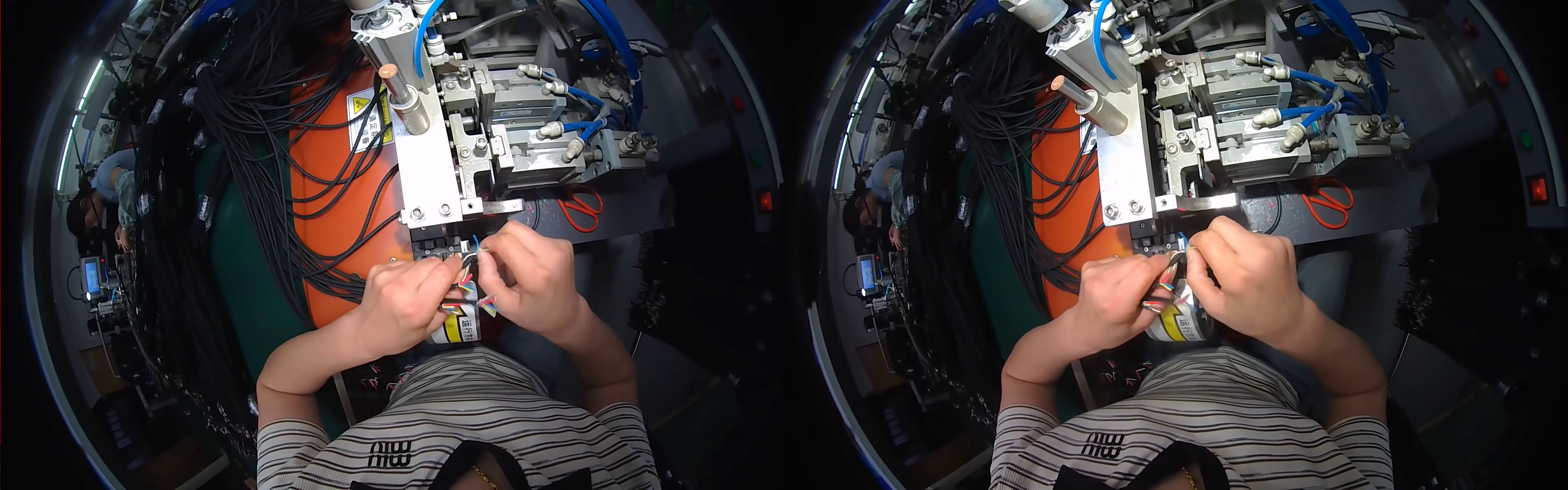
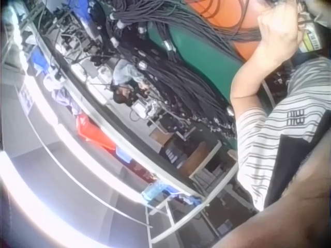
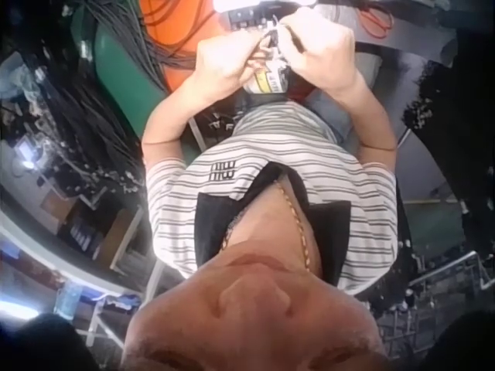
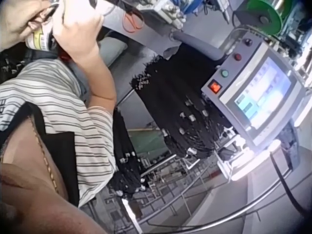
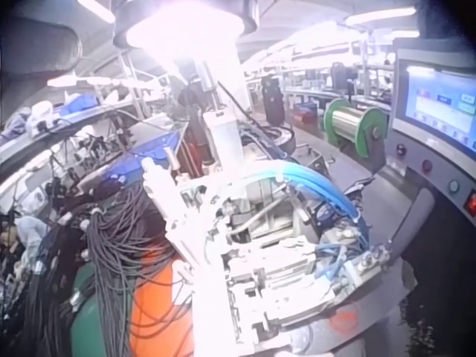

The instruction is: The recorder is assembling wire harnesses by precisely inserting individual colored wires into a terminal block or connector unit on an industrial machine.

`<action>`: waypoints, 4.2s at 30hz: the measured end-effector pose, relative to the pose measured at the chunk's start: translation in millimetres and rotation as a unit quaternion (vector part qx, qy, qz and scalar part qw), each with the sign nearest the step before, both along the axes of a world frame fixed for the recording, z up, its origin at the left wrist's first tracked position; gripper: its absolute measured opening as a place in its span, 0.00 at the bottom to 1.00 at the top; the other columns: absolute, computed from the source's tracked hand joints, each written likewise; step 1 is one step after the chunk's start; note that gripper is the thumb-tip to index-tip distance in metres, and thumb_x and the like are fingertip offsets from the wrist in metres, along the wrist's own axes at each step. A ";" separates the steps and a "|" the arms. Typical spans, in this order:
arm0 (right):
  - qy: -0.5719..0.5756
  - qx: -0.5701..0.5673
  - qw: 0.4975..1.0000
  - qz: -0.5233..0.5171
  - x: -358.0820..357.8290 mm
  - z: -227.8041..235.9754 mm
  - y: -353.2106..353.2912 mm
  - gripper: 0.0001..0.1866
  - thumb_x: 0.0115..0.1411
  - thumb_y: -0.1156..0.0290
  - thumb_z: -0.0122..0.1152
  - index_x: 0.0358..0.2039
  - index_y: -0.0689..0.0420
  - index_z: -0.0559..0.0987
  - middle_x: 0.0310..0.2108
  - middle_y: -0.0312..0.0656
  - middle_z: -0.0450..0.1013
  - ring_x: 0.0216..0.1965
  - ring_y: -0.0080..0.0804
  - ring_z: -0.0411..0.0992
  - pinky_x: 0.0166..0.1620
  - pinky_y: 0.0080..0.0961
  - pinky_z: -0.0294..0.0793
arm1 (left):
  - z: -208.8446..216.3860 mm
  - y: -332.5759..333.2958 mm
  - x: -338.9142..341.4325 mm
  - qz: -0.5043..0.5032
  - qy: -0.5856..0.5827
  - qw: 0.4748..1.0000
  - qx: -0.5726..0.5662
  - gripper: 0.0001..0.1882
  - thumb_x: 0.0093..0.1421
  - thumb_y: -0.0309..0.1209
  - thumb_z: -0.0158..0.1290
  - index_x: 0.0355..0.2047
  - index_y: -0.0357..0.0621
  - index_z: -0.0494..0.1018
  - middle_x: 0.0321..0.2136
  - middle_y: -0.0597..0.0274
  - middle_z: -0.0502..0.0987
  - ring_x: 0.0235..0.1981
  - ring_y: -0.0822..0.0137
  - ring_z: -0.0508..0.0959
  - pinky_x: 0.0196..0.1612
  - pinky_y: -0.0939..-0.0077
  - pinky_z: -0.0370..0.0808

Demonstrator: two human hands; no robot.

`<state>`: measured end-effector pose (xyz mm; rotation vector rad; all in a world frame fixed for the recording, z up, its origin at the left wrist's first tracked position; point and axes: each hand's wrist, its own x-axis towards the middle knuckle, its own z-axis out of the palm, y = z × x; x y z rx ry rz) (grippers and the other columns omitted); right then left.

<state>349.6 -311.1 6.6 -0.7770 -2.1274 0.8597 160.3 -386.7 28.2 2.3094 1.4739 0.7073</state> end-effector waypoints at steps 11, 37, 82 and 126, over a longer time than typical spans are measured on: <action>-0.047 0.023 0.999 -0.008 -5.5 -13.1 -2.9 0.04 0.51 0.79 0.64 0.28 0.62 0.78 0.24 0.43 0.73 0.18 0.40 0.72 0.22 0.30 0.69 | -5.7 0.0 -4.7 0.009 0.066 0.996 0.061 0.31 0.36 0.20 0.57 0.46 0.31 0.73 0.34 0.54 0.74 0.30 0.58 0.77 0.29 0.70 0.75; -0.105 0.050 0.993 -0.007 -8.1 -10.1 1.3 0.02 0.53 0.79 0.63 0.29 0.62 0.79 0.25 0.44 0.74 0.21 0.43 0.73 0.23 0.33 0.71 | 9.7 5.6 7.0 -0.034 0.209 0.976 0.048 0.25 0.47 0.25 0.54 0.48 0.29 0.73 0.28 0.59 0.66 0.27 0.65 0.71 0.26 0.75 0.71; 0.219 -0.411 0.871 0.156 -3.5 -7.8 3.5 0.06 0.58 0.85 0.60 0.37 0.66 0.79 0.34 0.43 0.75 0.20 0.16 0.70 0.22 0.10 0.66 | -1.9 4.3 -32.6 0.038 -0.356 0.876 -0.322 0.07 0.59 0.21 0.56 0.38 0.34 0.75 0.26 0.55 0.76 0.24 0.66 0.76 0.27 0.75 0.71; -0.092 0.060 0.994 -0.009 -8.1 -7.3 -2.7 0.03 0.52 0.80 0.62 0.28 0.62 0.77 0.25 0.43 0.71 0.20 0.41 0.72 0.23 0.32 0.70 | -3.0 2.3 -10.7 -0.022 0.103 0.993 0.051 0.27 0.43 0.23 0.57 0.48 0.31 0.74 0.30 0.58 0.71 0.28 0.63 0.75 0.28 0.73 0.74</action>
